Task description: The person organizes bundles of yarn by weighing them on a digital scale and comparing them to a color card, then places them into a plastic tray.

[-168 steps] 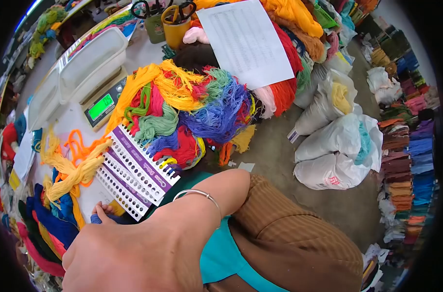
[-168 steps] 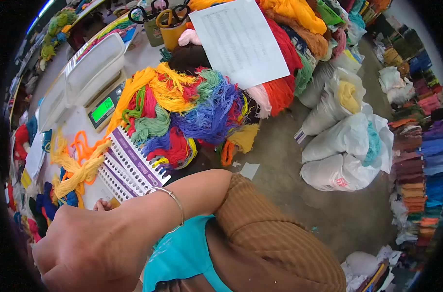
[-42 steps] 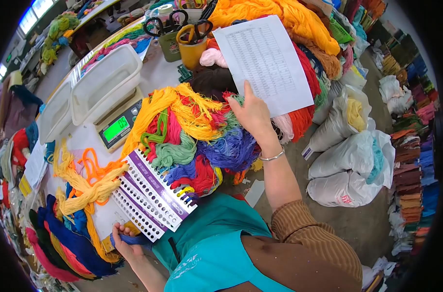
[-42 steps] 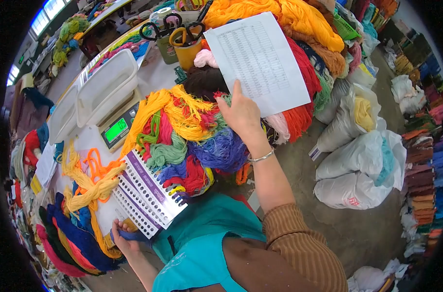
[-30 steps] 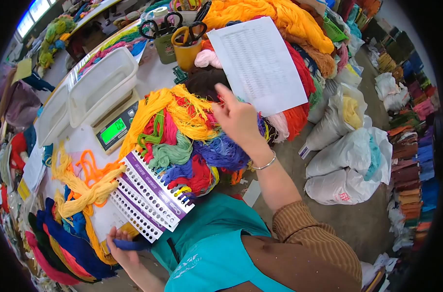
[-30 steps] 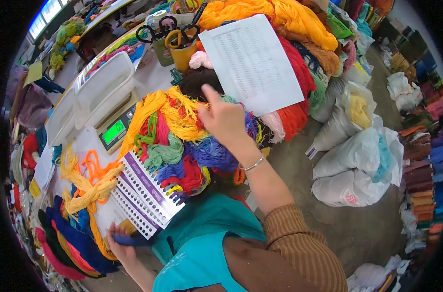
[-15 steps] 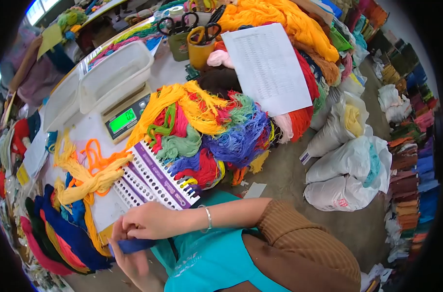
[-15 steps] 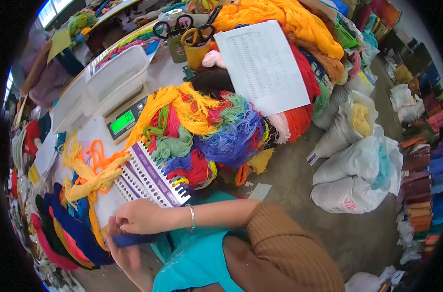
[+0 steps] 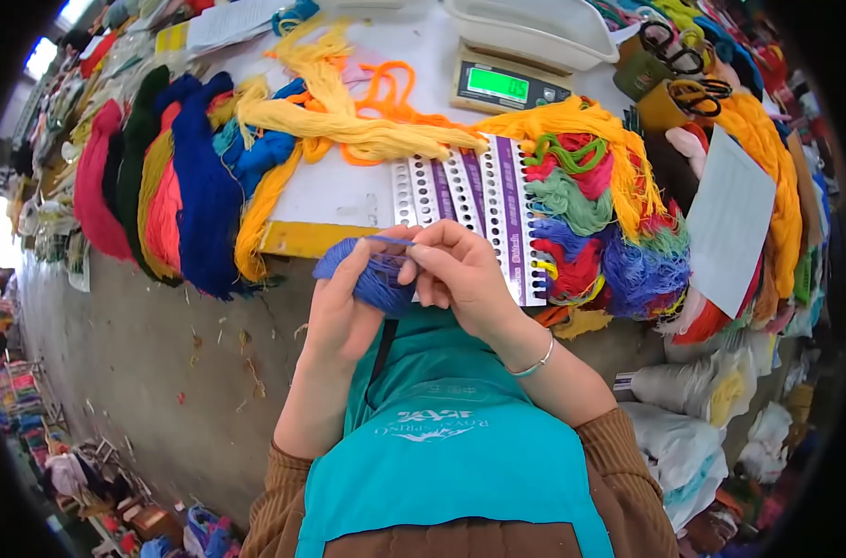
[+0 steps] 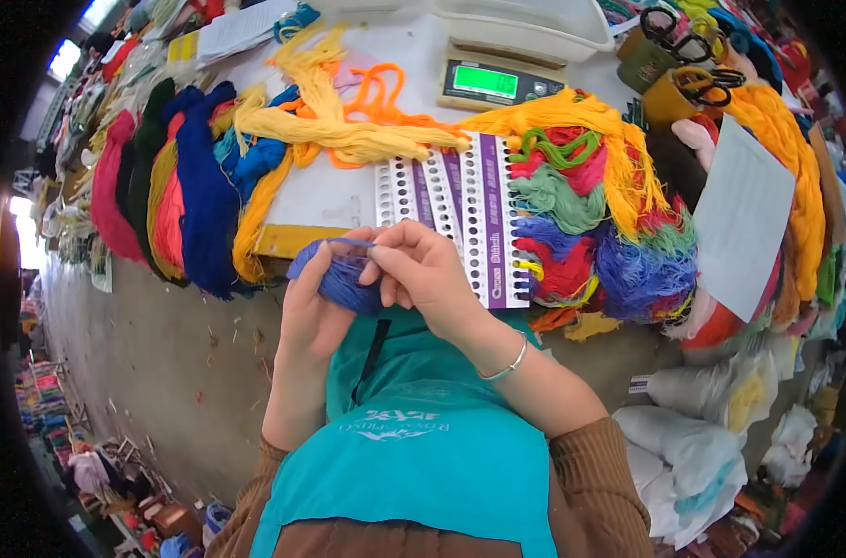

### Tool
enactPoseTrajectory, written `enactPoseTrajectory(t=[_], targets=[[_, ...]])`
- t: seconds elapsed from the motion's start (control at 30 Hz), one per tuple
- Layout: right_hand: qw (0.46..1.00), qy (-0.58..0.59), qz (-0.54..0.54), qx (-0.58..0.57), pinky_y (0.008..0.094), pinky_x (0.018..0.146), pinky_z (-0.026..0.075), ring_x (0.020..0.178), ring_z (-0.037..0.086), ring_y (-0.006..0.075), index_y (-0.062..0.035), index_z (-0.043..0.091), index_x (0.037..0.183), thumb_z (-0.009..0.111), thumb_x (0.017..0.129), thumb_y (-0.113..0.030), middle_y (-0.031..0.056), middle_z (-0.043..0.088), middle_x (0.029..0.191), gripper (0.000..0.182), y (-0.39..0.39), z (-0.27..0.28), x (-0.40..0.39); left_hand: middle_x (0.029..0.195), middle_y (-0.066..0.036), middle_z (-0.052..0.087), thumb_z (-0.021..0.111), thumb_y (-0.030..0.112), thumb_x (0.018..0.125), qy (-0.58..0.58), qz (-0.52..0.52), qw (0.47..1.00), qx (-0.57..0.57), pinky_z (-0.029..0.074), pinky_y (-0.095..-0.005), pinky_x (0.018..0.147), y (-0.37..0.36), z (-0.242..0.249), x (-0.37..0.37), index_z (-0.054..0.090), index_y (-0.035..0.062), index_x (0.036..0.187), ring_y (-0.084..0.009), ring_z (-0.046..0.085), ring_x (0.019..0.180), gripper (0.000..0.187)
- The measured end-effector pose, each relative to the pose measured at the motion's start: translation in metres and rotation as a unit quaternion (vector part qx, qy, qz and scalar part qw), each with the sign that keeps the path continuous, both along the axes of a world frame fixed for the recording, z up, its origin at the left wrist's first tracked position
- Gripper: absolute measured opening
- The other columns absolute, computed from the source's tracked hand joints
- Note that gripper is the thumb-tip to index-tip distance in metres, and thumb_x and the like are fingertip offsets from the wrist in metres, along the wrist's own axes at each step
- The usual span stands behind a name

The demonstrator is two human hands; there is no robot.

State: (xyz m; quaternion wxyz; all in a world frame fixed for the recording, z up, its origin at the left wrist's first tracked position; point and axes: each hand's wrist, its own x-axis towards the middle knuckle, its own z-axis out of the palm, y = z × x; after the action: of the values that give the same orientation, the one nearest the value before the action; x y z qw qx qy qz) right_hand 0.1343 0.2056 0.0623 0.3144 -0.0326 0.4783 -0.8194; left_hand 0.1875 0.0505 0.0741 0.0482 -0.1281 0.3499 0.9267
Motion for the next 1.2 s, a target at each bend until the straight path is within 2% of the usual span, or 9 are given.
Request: enactPoseTrajectory(t=[0.17,0.2,0.43,0.5,0.63,0.9,1.03,1.1,1.2], targets=[[0.999,0.031,-0.004,0.040,0.0171,0.043,0.038,0.052,0.055,0.0055,-0.0033,0.059,0.098,0.057,0.098,-0.013,0.0056,0.066,0.075,0.010,-0.004,0.001,-0.001,0.106,-0.010,0.066,0.055,0.011,0.098,0.004,0.037,0.996,-0.076,0.051,-0.0293,0.086,-0.009,-0.009,0.004,0.055,-0.0080,0.128,-0.0141,0.063,0.093,0.035],[0.999,0.030,0.000,0.042,0.0171,0.043,0.038,0.052,0.055,0.0055,-0.0033,0.059,0.098,0.057,0.098,-0.013,0.0056,0.066,0.075,0.010,-0.006,0.000,0.000,0.101,-0.007,0.065,0.058,0.006,0.095,0.019,0.046,0.996,-0.080,0.049,-0.0250,0.079,-0.009,-0.010,0.003,0.056,-0.0074,0.128,-0.0095,0.060,0.084,0.036],[0.991,0.080,0.008,0.103,0.0180,0.044,0.037,0.052,0.052,0.0042,-0.0028,0.058,0.098,0.056,0.098,-0.011,0.0027,0.063,0.071,0.008,-0.014,0.001,0.004,0.098,-0.005,0.064,0.060,0.004,0.093,0.023,0.066,0.990,-0.126,0.044,-0.0219,0.070,-0.014,-0.013,0.002,0.057,-0.0074,0.128,-0.0063,0.053,0.074,0.037],[0.990,0.083,0.011,0.110,0.0180,0.045,0.037,0.053,0.052,0.0043,-0.0028,0.059,0.098,0.056,0.097,-0.010,0.0022,0.063,0.072,0.008,-0.015,0.002,0.005,0.093,-0.003,0.057,0.053,0.008,0.097,0.025,0.047,0.989,-0.138,0.042,-0.0244,0.071,-0.016,-0.011,0.003,0.053,-0.0091,0.130,-0.0081,0.051,0.075,0.038],[0.990,0.087,0.011,0.111,0.0188,0.048,0.039,0.056,0.053,0.0039,-0.0024,0.058,0.096,0.057,0.097,-0.010,0.0010,0.062,0.072,0.008,-0.017,0.001,0.004,0.100,-0.006,0.064,0.054,0.019,0.099,0.014,0.061,0.995,-0.080,0.045,-0.0229,0.071,-0.018,-0.009,0.002,0.058,-0.0062,0.128,-0.0068,0.052,0.074,0.039],[0.983,0.117,0.043,0.133,0.0215,0.069,0.052,0.077,0.065,0.0089,0.0052,0.064,0.108,0.065,0.090,-0.005,0.0075,0.071,0.089,0.021,-0.025,0.010,0.001,0.118,-0.011,0.061,0.040,0.035,0.105,0.010,0.027,0.998,-0.051,0.047,-0.0279,0.081,-0.019,-0.015,0.003,0.052,-0.0069,0.133,-0.0123,0.057,0.087,0.052],[0.990,0.067,0.034,0.119,0.0215,0.070,0.052,0.077,0.064,0.0086,0.0055,0.067,0.105,0.068,0.088,-0.005,0.0068,0.070,0.088,0.020,-0.029,0.004,0.000,0.119,-0.012,0.062,0.040,0.037,0.105,0.009,0.026,0.998,-0.060,0.048,-0.0285,0.085,-0.014,-0.015,0.003,0.052,-0.0063,0.132,-0.0140,0.060,0.096,0.053],[0.987,0.074,0.045,0.139,0.0180,0.057,0.042,0.069,0.060,0.0049,0.0012,0.069,0.102,0.068,0.089,-0.008,0.0022,0.069,0.081,0.016,-0.029,0.003,0.001,0.116,-0.012,0.063,0.040,0.037,0.105,0.008,0.004,0.998,-0.065,0.049,-0.0295,0.087,-0.014,-0.020,0.005,0.052,-0.0061,0.131,-0.0158,0.062,0.102,0.052],[0.986,0.086,0.031,0.140,0.0181,0.054,0.038,0.065,0.056,0.0035,-0.0006,0.069,0.096,0.069,0.088,-0.008,0.0014,0.068,0.079,0.011,-0.028,-0.005,0.001,0.116,-0.012,0.064,0.041,0.036,0.104,0.013,-0.004,0.998,-0.064,0.049,-0.0304,0.088,-0.016,-0.023,0.006,0.053,-0.0061,0.130,-0.0160,0.062,0.101,0.051]])
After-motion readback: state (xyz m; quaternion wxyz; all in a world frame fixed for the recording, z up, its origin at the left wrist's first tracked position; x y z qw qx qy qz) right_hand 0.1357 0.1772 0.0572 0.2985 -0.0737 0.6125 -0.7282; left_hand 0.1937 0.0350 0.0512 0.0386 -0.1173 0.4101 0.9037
